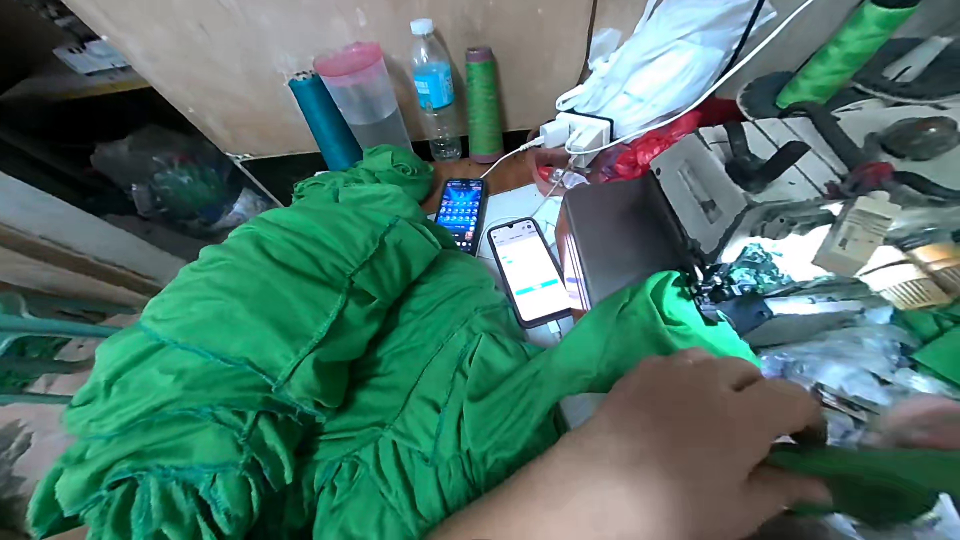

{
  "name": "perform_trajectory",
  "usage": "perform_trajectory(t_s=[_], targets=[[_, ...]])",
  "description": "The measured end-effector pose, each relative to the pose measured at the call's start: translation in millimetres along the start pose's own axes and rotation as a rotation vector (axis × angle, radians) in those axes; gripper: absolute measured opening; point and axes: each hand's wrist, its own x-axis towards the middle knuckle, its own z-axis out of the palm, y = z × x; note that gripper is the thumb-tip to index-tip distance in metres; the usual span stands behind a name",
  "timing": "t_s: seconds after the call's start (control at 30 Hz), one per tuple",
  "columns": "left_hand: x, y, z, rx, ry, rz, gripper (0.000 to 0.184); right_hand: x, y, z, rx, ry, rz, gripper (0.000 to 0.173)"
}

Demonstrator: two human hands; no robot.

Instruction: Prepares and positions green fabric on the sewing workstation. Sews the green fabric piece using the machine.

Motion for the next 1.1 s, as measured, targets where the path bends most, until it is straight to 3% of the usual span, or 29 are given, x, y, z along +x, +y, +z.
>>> perform_trajectory(t_s=[0.1,0.2,0.3,0.5,0.63,0.77,0.9,1.0,1.1], targets=[[-7,3,16,-0.161,0.071,-0.083,0.039,4,-9,24,-0.018,0.027,0.022,0.021],[-18,0,24,-0.255,0.282,-0.147,0.028,8,-14,42,0.011,0.040,0.017,0.015],[-30,-3,25,-0.287,0.297,-0.147,0.021,5,-12,50,0.017,0.028,0.038,0.012],[-38,-11,42,-0.361,0.416,0.028,0.016,-1,-7,57,0.061,0.019,0.032,0.012],[-48,-12,47,-0.382,0.443,-0.042,0.026,-5,-10,59,0.104,0.022,0.014,0.010],[-61,-23,58,-0.610,0.610,-0.070,0.007,-6,-3,57,0.122,-0.062,-0.127,0.031],[-64,-20,56,-0.608,0.557,-0.002,0.014,-4,6,69,0.118,0.007,-0.076,0.028],[-62,-11,55,-0.546,0.461,-0.048,0.023,-4,15,76,0.189,-0.014,-0.028,0.043],[-65,-10,54,-0.418,0.432,-0.094,0.018,-8,18,78,0.229,-0.020,-0.029,0.024]])
